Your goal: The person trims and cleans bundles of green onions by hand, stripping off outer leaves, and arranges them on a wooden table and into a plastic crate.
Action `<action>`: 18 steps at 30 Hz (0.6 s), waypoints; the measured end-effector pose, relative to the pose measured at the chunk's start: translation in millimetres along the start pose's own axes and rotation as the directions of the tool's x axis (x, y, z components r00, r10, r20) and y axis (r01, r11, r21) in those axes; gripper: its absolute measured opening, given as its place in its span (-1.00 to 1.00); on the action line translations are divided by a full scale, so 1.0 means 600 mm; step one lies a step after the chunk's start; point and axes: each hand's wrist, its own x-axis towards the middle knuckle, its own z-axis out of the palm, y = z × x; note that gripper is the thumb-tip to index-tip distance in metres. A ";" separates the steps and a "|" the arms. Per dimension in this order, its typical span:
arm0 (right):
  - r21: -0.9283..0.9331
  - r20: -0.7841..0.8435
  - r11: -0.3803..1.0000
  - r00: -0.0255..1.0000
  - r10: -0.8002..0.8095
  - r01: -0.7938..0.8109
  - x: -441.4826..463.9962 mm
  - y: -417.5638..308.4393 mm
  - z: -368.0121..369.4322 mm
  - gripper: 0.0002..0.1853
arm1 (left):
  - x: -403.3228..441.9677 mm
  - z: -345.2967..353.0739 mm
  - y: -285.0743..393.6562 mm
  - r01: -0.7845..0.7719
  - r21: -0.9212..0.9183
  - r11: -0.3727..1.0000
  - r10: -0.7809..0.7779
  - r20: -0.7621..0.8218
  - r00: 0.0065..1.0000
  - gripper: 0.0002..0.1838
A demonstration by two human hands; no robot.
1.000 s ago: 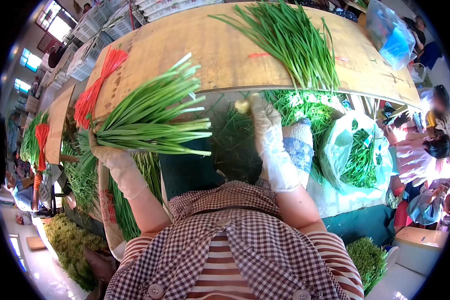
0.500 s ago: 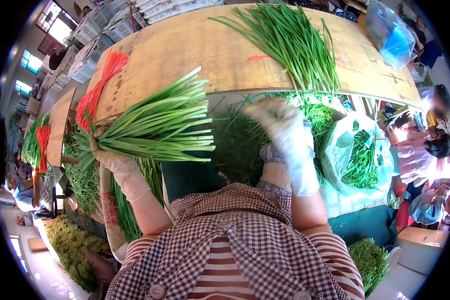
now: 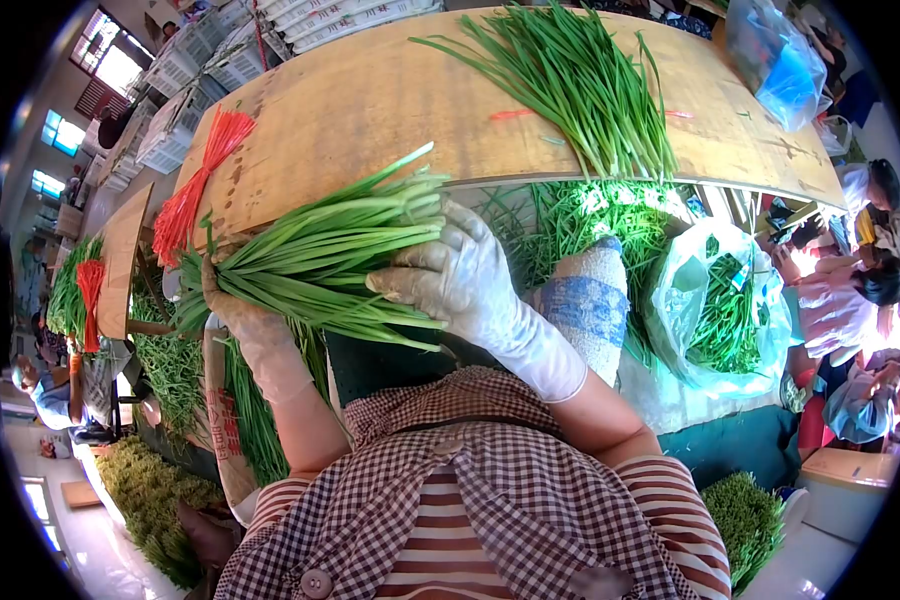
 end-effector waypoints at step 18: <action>0.595 0.523 0.182 0.549 0.651 -0.783 -0.042 0.031 -0.071 -0.77 | 0.017 -0.043 0.023 -0.097 -0.057 0.994 0.102 0.100 0.990 -0.80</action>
